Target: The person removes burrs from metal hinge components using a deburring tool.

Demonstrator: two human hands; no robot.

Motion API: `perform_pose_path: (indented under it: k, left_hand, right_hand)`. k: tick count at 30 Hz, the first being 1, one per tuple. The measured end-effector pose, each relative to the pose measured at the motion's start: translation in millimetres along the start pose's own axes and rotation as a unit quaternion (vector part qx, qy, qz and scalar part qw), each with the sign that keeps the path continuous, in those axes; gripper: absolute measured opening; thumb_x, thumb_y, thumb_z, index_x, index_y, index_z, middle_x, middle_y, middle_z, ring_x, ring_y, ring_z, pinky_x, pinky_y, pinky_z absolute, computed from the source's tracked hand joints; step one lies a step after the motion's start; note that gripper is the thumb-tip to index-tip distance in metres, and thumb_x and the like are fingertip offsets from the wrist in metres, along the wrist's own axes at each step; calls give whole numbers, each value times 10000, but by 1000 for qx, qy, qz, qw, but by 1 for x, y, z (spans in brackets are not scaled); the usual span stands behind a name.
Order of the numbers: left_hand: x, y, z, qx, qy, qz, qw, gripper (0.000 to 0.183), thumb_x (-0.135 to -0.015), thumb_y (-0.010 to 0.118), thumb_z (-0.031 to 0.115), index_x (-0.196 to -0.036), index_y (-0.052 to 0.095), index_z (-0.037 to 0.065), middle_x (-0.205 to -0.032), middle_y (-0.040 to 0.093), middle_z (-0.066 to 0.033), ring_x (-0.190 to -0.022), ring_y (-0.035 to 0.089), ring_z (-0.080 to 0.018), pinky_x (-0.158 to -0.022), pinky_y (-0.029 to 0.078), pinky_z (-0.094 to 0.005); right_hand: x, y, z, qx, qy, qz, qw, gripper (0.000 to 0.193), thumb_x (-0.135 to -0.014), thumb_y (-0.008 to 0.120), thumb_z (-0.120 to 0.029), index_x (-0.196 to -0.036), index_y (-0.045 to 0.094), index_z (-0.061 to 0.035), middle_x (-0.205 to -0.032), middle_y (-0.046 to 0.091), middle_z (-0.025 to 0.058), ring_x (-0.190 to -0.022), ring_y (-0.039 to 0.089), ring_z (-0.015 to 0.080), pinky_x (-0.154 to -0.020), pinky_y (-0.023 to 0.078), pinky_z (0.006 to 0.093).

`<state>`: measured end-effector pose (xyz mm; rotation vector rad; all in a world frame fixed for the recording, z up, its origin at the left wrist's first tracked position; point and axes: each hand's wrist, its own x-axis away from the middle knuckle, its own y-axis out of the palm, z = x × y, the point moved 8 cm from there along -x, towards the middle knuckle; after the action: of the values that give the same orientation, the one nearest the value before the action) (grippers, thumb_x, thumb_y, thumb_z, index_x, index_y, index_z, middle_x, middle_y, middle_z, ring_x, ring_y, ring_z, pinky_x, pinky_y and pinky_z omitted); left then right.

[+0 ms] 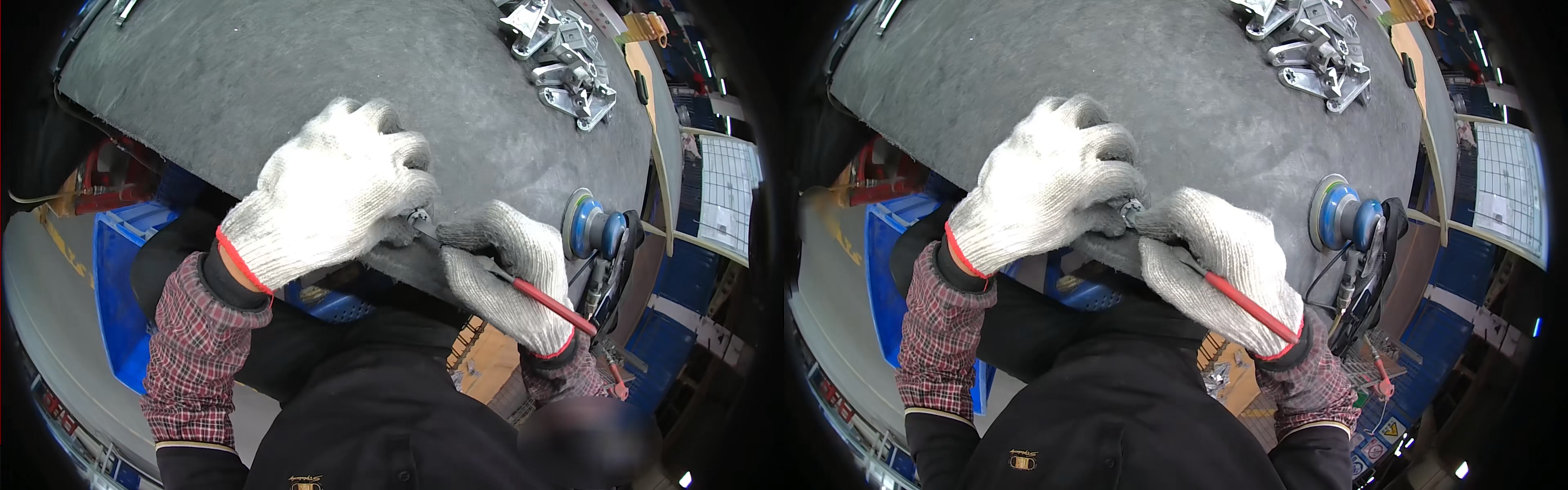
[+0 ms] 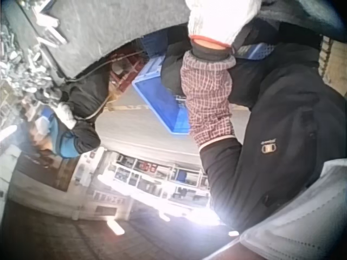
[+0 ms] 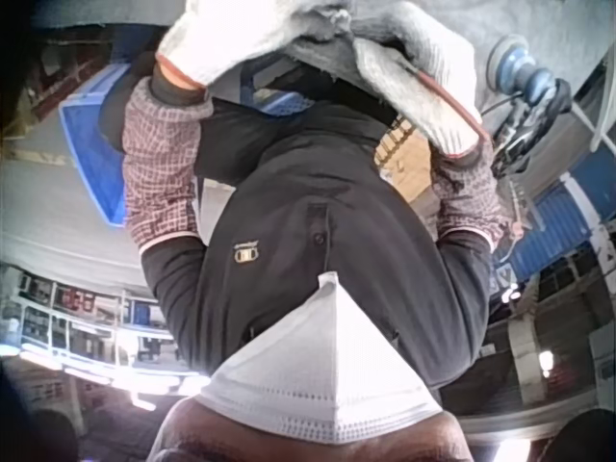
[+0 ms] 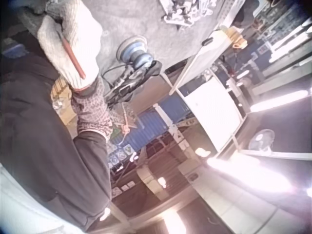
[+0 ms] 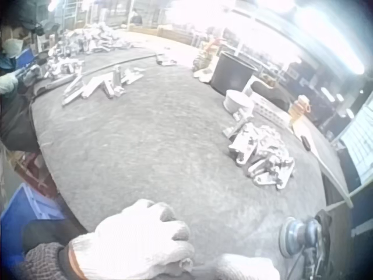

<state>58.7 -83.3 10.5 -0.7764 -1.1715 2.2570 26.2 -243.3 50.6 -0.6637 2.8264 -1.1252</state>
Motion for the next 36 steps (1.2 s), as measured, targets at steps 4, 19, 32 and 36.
perform_pose_path:
  k: [4, 19, 32, 36]
  left_hand:
    - [-1, 0, -3, 9, -2, -22, 1000, 374, -716, 955, 329, -1060, 863, 215, -1178, 760, 21, -1227, 685, -298, -1060, 580, -490]
    - [-1, 3, -1, 19, -1, -28, 999, 361, -744, 951, 349, -1065, 858, 212, -1195, 761, 13, -1256, 674, -298, -1081, 565, -500]
    - [2, -9, 12, -71, 43, 27, 996, 374, -736, 946, 354, -1034, 809, 172, -1107, 730, -34, -1125, 685, -295, -947, 571, -453]
    - [10, -57, 13, -148, -26, 109, 983, 273, -765, 971, 304, -957, 840, 160, -993, 754, -51, -953, 727, -310, -844, 590, -448]
  right_hand:
    - [-7, -1, -5, 22, 12, -54, 998, 225, -923, 832, -79, -1143, 801, -40, -910, 779, 162, -812, 817, 331, -744, 639, 388]
    - [-2, -1, 4, -24, 16, -21, 999, 218, -940, 821, -86, -1151, 797, -37, -914, 789, 159, -817, 824, 315, -754, 637, 386]
    - [31, -10, 8, -178, 101, 105, 973, 131, -977, 778, 11, -1106, 755, 22, -862, 769, 74, -804, 717, 93, -719, 586, 293]
    - [87, -8, 43, -310, 161, 167, 922, 131, -1019, 777, -15, -1144, 762, 22, -911, 788, 87, -826, 727, 111, -737, 593, 297]
